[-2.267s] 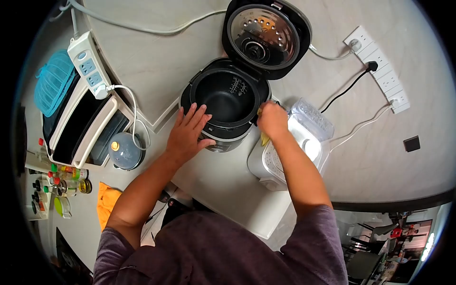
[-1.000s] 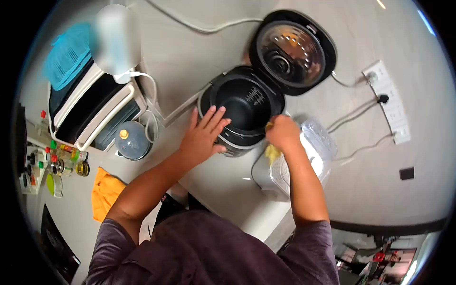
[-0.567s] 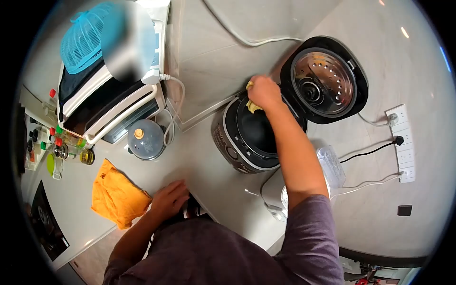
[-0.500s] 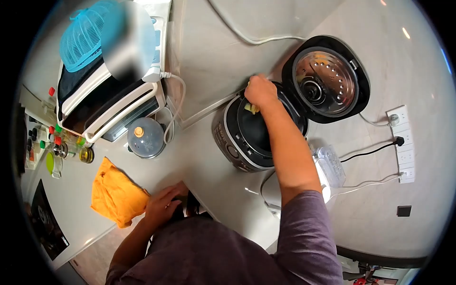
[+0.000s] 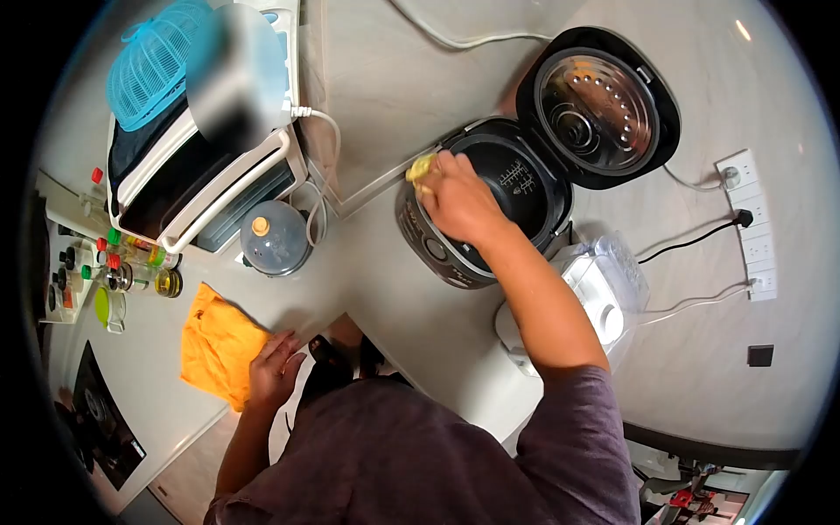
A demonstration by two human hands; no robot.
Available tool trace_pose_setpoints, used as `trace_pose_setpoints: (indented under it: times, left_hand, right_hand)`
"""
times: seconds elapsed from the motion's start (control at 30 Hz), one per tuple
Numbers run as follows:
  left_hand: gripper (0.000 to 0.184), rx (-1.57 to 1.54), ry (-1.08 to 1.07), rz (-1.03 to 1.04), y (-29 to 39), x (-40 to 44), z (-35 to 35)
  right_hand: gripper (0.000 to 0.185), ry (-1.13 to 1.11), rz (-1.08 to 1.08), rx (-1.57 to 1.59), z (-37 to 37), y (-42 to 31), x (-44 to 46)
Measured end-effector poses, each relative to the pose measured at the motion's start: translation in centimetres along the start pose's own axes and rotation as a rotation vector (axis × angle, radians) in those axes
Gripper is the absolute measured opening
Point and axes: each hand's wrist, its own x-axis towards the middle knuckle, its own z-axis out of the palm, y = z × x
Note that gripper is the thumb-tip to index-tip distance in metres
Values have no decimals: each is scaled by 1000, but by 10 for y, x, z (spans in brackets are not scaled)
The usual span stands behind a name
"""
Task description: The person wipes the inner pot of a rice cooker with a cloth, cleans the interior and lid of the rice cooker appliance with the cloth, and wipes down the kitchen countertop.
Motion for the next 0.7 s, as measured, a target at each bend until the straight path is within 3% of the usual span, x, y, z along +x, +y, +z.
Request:
trace_pose_setpoints:
  times: [0.17, 0.27, 0.37, 0.43, 0.5, 0.6, 0.7]
  left_hand:
    - [28, 0, -8, -47, 7, 0, -5]
    - [29, 13, -12, -30, 4, -13, 1]
    - [30, 7, -11, 0, 4, -18, 7]
    - [29, -4, -14, -3, 9, -23, 8]
    - [29, 21, -24, 23, 16, -25, 3]
    - [29, 51, 18, -15, 17, -38, -5]
    - [30, 48, 69, -106, 12, -69, -11]
  right_hand:
    - [16, 57, -247, 39, -19, -17, -43]
    - [19, -52, -208, 50, -25, -9, -37]
    - [20, -40, -304, 84, -17, 19, -8]
    - [18, 100, -290, -60, -1, 39, 19]
    - [15, 251, -105, -87, 12, 50, 40]
    - [16, 102, -33, -64, 9, 49, 41]
    - [33, -99, -61, 111, -14, 8, 4]
